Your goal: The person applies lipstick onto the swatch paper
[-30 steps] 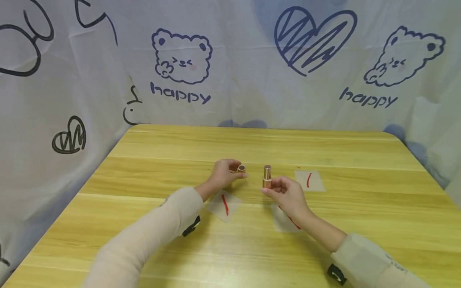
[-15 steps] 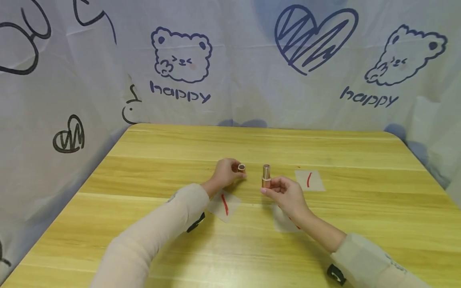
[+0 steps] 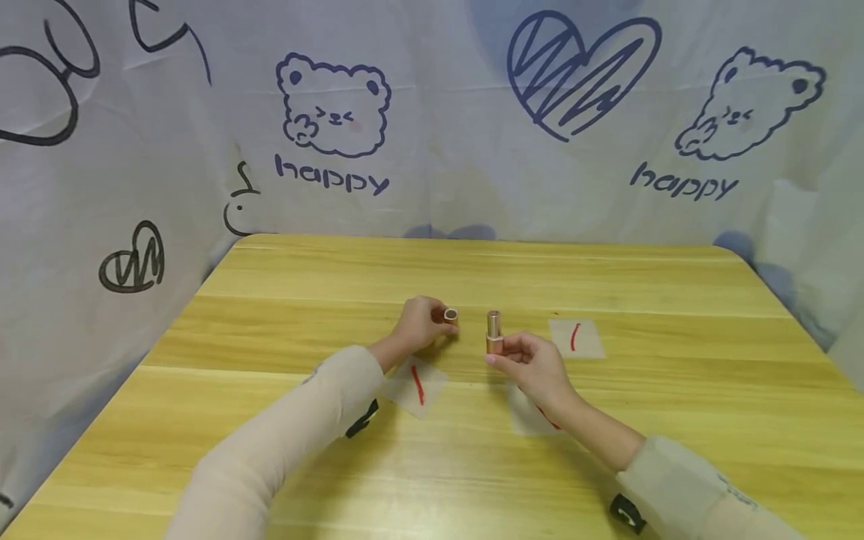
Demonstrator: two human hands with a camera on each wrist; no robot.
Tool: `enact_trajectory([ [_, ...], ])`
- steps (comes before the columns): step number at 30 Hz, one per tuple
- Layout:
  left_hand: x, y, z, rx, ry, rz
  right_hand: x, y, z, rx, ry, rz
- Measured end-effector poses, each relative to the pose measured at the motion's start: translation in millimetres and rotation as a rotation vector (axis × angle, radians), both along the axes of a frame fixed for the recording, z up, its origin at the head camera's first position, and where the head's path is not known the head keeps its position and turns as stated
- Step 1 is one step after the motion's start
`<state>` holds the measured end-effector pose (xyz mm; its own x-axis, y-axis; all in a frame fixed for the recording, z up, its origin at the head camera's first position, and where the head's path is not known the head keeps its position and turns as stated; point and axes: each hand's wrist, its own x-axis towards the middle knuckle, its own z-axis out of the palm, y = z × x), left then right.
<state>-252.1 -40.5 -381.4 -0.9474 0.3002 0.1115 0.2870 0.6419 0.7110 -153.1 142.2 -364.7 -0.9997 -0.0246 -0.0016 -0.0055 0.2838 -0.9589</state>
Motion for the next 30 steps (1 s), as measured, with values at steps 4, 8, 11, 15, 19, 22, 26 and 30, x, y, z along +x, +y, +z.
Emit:
enact_trajectory([
  [4,2.6,-1,5.1,0.067,-0.051,-0.012,-1.4,-1,0.7,0.009,-0.007,0.011],
  [8,5.4,-3,9.0,0.103,-0.051,-0.015,-2.0,-2,1.2,0.018,-0.007,0.014],
  [11,7.6,-5,10.9,0.115,-0.055,-0.001,-2.2,-1,1.1,0.034,0.005,0.016],
  [15,12.9,-8,14.5,0.136,-0.069,0.006,-2.4,1,0.4,0.051,0.023,0.015],
  [19,19.2,-9,19.3,0.165,-0.084,-0.036,-2.2,3,-0.9,0.061,0.026,0.012],
  [22,23.8,-8,22.1,0.197,-0.094,-0.078,-1.7,5,-1.8,0.061,0.018,0.015],
  [26,29.5,-8,22.5,0.242,-0.120,-0.110,-1.2,7,-3.0,0.063,0.015,0.036],
  [30,36.2,-8,21.7,0.256,-0.137,-0.151,-1.0,9,-4.5,0.077,0.041,0.082],
])
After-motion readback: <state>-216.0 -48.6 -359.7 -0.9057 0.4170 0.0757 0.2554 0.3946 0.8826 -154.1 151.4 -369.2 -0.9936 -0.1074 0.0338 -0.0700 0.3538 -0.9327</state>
